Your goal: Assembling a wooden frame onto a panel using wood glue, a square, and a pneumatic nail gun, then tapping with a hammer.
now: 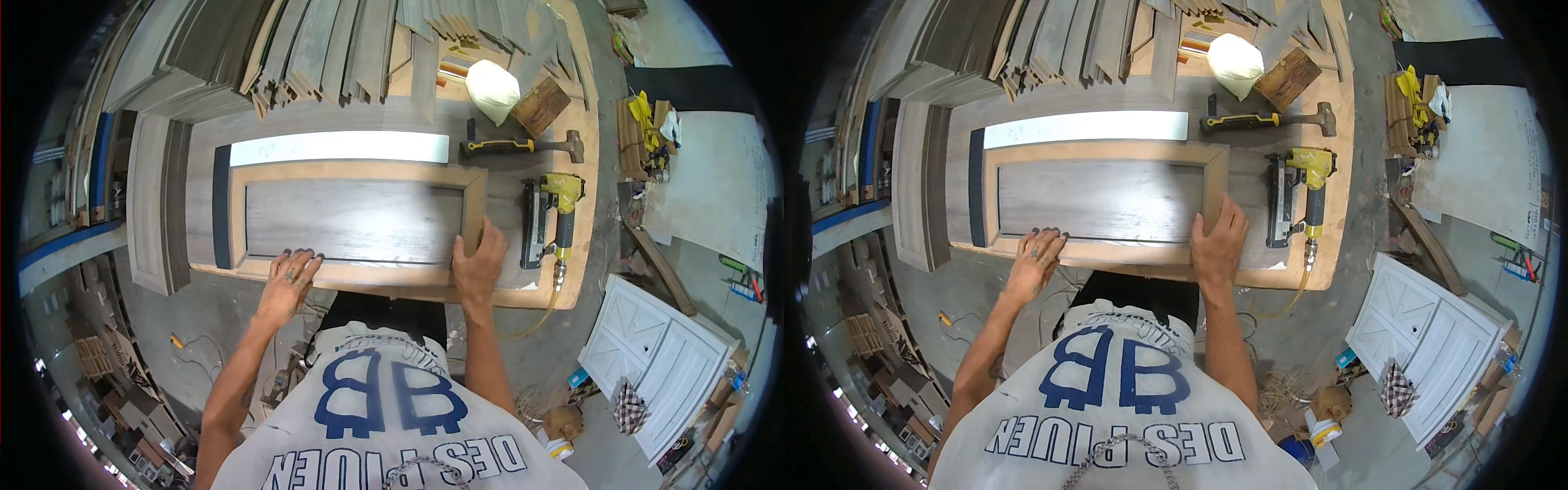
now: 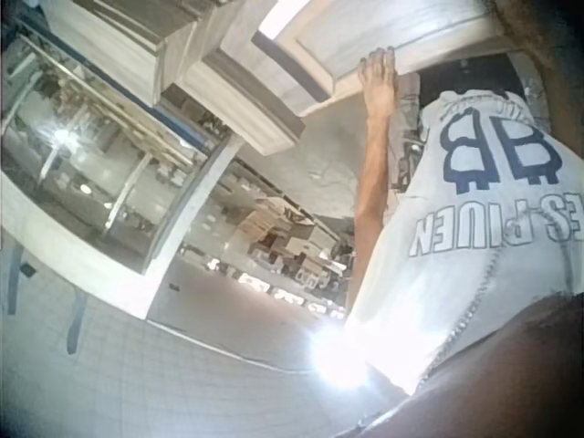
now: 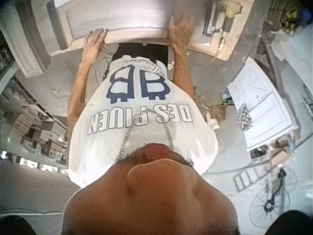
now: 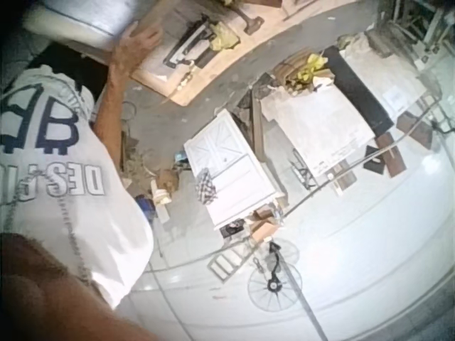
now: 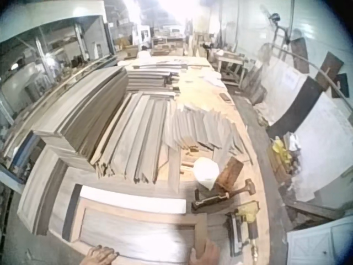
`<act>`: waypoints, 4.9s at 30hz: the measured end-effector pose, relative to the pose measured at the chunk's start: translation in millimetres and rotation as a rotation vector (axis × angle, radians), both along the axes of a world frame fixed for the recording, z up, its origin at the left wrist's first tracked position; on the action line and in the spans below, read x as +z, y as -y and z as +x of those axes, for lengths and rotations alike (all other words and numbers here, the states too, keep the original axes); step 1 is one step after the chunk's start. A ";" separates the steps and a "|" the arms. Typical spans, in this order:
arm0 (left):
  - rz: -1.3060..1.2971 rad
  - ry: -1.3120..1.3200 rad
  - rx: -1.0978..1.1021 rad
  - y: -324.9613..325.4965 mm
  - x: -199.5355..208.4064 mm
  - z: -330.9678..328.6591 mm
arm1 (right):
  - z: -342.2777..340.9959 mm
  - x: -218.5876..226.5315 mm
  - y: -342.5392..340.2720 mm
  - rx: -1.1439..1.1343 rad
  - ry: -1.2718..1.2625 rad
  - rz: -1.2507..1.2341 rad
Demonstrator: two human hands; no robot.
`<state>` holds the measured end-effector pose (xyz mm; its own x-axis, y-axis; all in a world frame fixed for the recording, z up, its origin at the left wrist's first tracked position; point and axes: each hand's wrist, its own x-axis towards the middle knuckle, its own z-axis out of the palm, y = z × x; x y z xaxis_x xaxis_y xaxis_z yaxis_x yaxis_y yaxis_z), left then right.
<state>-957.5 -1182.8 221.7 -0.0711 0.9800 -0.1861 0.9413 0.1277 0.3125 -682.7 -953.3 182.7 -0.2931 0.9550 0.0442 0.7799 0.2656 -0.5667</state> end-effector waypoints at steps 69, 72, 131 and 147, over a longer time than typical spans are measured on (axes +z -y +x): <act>0.302 0.163 0.408 -257.4 -77.0 133.2 | 96.8 22.8 -143.0 -0.133 0.108 -0.447; 0.296 0.097 0.381 -257.0 -78.5 132.6 | 85.5 23.2 -142.2 -0.170 0.090 -0.512; 0.427 0.222 0.376 -178.9 -44.2 55.5 | 129.1 19.4 -30.4 -0.521 -0.432 -0.383; -0.185 0.106 -0.181 70.2 -20.4 -322.5 | -171.6 53.8 362.0 -0.731 -1.084 -0.464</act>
